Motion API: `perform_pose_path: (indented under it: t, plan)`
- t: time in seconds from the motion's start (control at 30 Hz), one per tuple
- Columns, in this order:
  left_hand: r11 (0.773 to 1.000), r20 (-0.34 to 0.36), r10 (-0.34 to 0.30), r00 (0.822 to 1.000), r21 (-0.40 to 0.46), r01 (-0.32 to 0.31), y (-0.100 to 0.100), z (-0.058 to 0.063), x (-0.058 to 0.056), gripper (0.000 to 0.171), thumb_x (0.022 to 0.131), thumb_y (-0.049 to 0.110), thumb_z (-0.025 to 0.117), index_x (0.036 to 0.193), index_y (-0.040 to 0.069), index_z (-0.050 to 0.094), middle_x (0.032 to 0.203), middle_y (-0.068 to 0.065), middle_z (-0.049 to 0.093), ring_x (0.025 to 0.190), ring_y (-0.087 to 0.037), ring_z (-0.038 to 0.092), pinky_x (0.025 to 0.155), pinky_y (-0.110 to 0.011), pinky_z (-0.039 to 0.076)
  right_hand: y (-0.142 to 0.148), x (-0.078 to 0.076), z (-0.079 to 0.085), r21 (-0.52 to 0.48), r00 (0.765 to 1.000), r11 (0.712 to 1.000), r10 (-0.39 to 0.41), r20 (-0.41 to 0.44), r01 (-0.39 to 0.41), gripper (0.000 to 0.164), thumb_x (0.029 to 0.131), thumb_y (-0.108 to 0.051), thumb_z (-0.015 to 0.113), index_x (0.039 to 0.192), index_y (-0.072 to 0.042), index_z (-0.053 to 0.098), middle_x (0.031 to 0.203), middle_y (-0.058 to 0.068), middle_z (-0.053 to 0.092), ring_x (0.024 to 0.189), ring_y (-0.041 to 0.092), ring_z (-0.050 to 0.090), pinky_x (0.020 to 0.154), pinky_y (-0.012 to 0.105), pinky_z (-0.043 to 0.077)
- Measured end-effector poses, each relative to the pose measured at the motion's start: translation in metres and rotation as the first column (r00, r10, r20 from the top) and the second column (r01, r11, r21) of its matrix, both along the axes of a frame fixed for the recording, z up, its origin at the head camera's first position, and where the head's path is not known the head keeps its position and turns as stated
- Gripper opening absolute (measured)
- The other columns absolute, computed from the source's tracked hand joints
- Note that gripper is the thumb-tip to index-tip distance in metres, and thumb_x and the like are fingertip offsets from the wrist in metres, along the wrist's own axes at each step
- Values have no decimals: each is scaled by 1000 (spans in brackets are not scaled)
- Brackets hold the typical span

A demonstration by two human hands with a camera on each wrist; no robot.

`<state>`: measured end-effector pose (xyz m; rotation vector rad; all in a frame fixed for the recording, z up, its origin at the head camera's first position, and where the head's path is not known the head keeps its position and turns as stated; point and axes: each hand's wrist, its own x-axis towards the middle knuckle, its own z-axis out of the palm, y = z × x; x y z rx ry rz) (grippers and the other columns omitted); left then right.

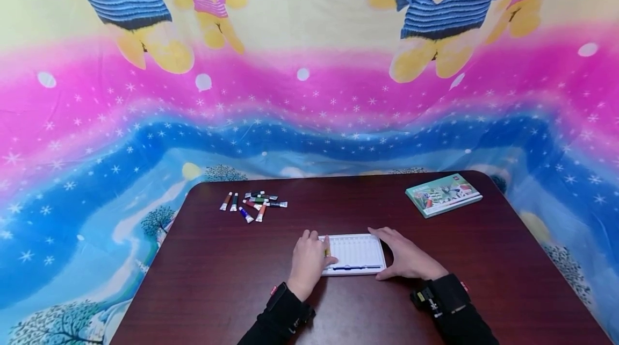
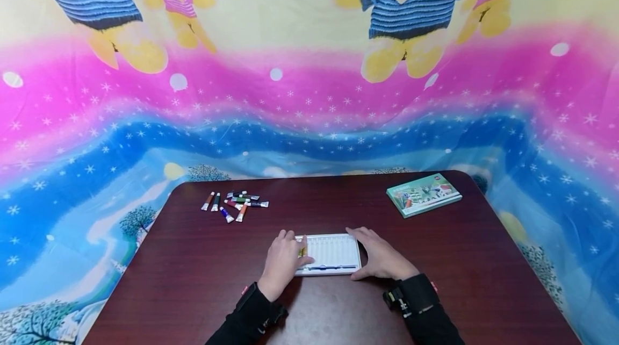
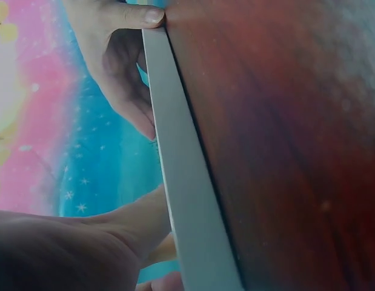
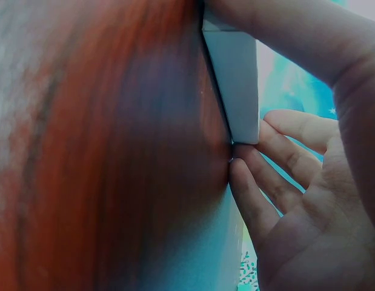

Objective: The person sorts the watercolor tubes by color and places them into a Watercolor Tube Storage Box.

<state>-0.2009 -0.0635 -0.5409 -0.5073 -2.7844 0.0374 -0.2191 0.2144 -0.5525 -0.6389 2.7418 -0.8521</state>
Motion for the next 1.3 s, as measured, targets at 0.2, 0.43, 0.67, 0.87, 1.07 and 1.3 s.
perform_pose_path:
  t: [0.2,0.43,0.67,0.87,1.07,1.3]
  plan:
    - [998,32,-2,999,68,0,0,0,-3,59,72,62,86,114,21,82,92,-5,70,82,-19,55,73,-30,53,2,0,0,-3,1000,1000,-2,0,2,113,69,-49,95,161,-15,39,155,10,47,141,31,46,107,54,49]
    - [972,91,-47,995,232,25,-11,6,-12,53,74,61,86,110,21,84,85,-1,68,74,-14,51,61,-24,48,2,1,2,2,1000,1000,-7,0,7,113,69,-47,96,161,-15,39,155,10,47,141,31,46,106,53,49]
    - [926,109,19,994,374,-59,-70,2,-44,47,86,49,82,121,18,79,99,-5,71,85,-21,62,64,-34,51,0,2,0,2,1000,1000,6,12,-6,112,70,-47,95,161,-15,39,155,11,45,140,31,46,103,51,51]
    - [922,127,195,972,314,-226,-127,0,-59,47,96,24,75,137,5,67,140,-21,64,130,-43,57,104,-60,49,-1,1,1,-6,1000,1000,0,14,0,111,70,-46,96,161,-15,39,155,11,46,139,30,46,104,51,51]
    - [910,158,172,972,352,-218,-141,2,-57,30,94,15,77,119,-2,76,116,-24,72,109,-43,64,95,-58,53,1,3,-1,-3,1000,1000,-1,17,2,112,70,-46,96,161,-15,39,155,11,45,139,31,46,104,52,50]
    - [895,92,171,981,401,-194,-132,10,-55,3,86,3,82,83,5,83,82,-10,78,76,-32,72,72,-49,60,1,1,-1,-11,1000,1000,-11,18,11,113,69,-46,96,161,-15,39,155,10,45,139,30,46,105,51,50]
